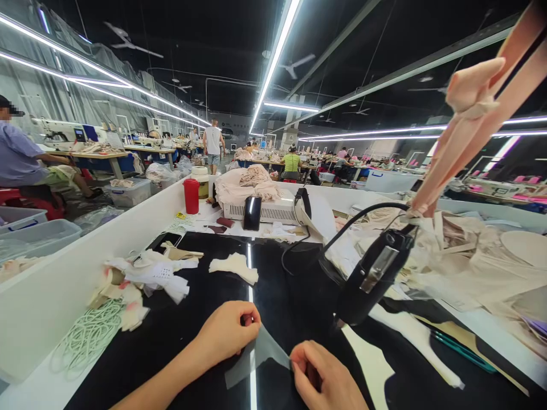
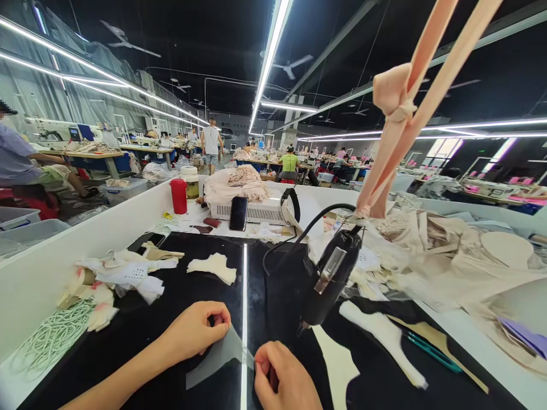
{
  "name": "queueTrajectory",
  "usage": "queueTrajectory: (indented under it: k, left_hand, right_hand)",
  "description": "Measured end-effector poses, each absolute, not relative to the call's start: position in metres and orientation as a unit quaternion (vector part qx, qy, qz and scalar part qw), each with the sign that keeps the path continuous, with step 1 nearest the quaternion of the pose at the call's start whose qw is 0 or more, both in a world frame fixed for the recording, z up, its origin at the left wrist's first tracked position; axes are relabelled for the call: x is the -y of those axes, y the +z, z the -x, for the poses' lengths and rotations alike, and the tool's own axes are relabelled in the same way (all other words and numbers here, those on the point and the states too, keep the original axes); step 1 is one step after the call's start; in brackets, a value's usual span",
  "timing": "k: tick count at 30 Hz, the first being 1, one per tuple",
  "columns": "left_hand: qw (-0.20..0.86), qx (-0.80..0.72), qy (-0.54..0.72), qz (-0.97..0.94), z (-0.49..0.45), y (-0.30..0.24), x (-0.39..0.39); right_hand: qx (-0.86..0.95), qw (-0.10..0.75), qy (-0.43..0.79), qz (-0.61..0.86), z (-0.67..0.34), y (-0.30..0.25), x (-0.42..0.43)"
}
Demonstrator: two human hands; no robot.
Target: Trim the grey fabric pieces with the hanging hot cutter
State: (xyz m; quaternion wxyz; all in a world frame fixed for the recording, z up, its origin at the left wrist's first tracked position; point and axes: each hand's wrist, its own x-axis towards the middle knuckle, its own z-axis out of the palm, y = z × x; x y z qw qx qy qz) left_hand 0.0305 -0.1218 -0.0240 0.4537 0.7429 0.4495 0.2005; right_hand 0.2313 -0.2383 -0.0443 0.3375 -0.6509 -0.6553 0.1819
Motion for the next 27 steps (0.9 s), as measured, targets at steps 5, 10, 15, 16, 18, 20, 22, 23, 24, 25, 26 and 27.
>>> queueTrajectory:
  k: [5,10,15,16,18,20,22,23,24,25,26,27]
  left_hand:
    - [0.475,-0.427,0.210,-0.740,-0.027,-0.021,0.123]
    - [0.521,-0.367,0.231,-0.735,-0.022,-0.007,0.132]
    - [0.648,-0.243,0.234,-0.683,-0.023,0.010,0.147]
    - [0.672,-0.214,0.244,-0.665,-0.023,0.012,0.149]
    - [0.703,-0.178,0.254,-0.640,-0.023,0.014,0.152]
    - [0.714,-0.166,0.256,-0.630,-0.021,0.014,0.153]
    - [0.708,-0.166,0.265,-0.633,-0.020,0.012,0.151]
    - [0.702,-0.169,0.269,-0.638,-0.019,0.011,0.149]
    - [0.694,-0.174,0.274,-0.643,-0.018,0.009,0.147]
    - [0.687,-0.180,0.276,-0.647,-0.018,0.006,0.144]
    - [0.681,-0.187,0.275,-0.652,-0.018,0.003,0.142]
    - [0.674,-0.196,0.274,-0.658,-0.019,-0.001,0.140]
  right_hand:
    - [0.636,0.343,0.238,0.649,-0.232,-0.034,0.240]
    - [0.614,0.392,0.413,0.547,-0.245,-0.020,0.243]
    - [0.538,0.487,0.439,0.529,-0.243,-0.008,0.241]
    - [0.533,0.492,0.435,0.533,-0.238,-0.006,0.239]
    - [0.540,0.491,0.442,0.521,-0.227,-0.006,0.237]
    - [0.549,0.478,0.465,0.503,-0.216,-0.008,0.234]
    - [0.556,0.467,0.483,0.490,-0.211,-0.011,0.232]
    - [0.563,0.460,0.481,0.491,-0.211,-0.013,0.231]
    - [0.573,0.453,0.470,0.496,-0.212,-0.014,0.231]
    - [0.584,0.443,0.453,0.507,-0.214,-0.015,0.230]
    - [0.597,0.429,0.434,0.521,-0.217,-0.017,0.229]
    - [0.610,0.412,0.413,0.535,-0.219,-0.018,0.229]
